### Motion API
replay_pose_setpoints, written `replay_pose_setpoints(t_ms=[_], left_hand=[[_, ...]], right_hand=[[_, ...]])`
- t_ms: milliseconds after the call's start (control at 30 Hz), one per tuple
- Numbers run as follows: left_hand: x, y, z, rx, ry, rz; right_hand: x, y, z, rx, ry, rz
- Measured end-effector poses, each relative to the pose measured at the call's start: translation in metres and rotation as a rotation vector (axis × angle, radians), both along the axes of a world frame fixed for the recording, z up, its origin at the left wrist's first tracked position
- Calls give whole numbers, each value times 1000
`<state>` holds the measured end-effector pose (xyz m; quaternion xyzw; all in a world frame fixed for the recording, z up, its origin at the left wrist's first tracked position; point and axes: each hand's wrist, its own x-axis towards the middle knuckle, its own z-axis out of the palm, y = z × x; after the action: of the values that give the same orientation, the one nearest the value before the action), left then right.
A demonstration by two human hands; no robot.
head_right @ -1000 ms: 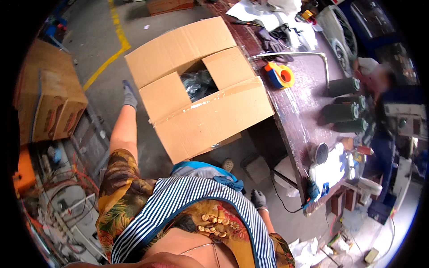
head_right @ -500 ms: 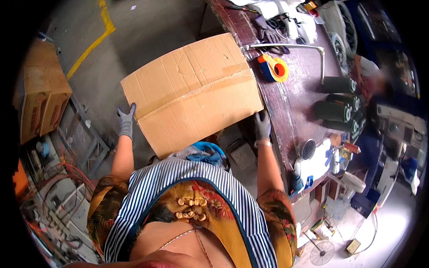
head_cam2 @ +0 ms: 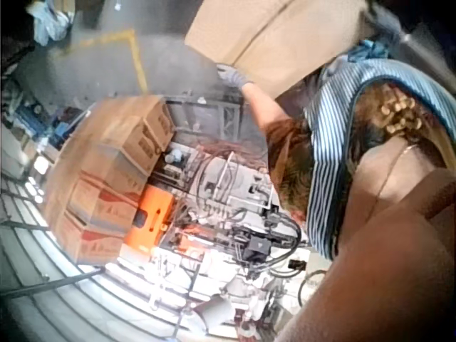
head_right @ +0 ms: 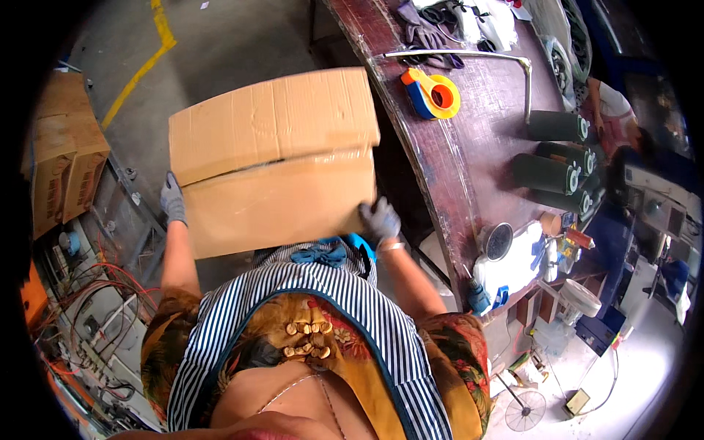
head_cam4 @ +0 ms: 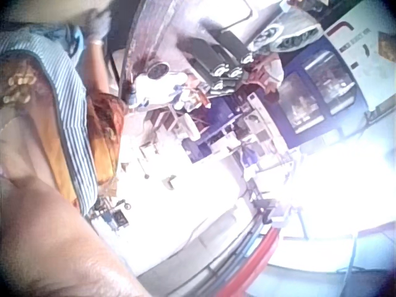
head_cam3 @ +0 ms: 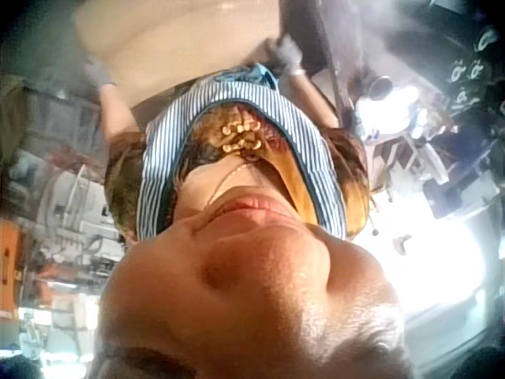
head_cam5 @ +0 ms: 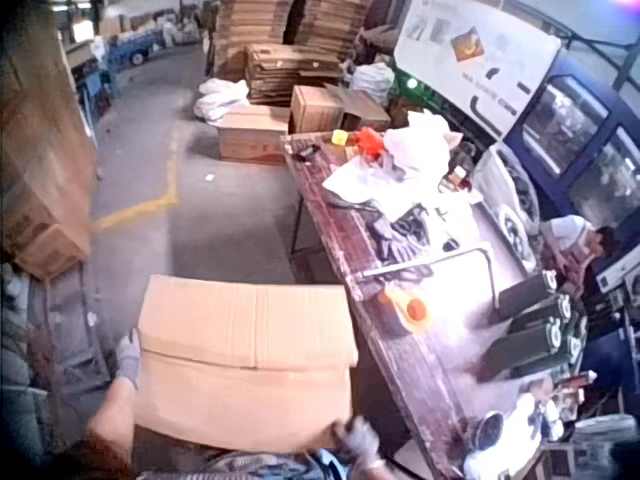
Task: The person assembles thermal pitchers by attaching wooden handles with a power drill, placing the finished pitchers into individual plastic bags, and then packing the bagged pitchers into a large cardboard box which is eventually taped closed.
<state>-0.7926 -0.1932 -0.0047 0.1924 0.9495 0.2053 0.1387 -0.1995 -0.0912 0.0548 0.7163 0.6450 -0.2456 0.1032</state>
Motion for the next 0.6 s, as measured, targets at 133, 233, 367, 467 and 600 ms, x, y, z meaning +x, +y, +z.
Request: replay_pose_setpoints(t_ms=[133,233,367,467,600], left_hand=[[-25,-6,-15,-22,84,-98],[-20,-18,-25,8,77,-75],[-18,1,-2,194,-5,-116],[3,35,24,-275,225,-19],[-9,-2,3,62,101,3]], right_hand=[[13,-53,9,-459,213,99],[43,20,-8,501,-196,260],[34,209,34,810,23,253],[38,294,14,666,-173,306],[7,315,7,427,-363,260]])
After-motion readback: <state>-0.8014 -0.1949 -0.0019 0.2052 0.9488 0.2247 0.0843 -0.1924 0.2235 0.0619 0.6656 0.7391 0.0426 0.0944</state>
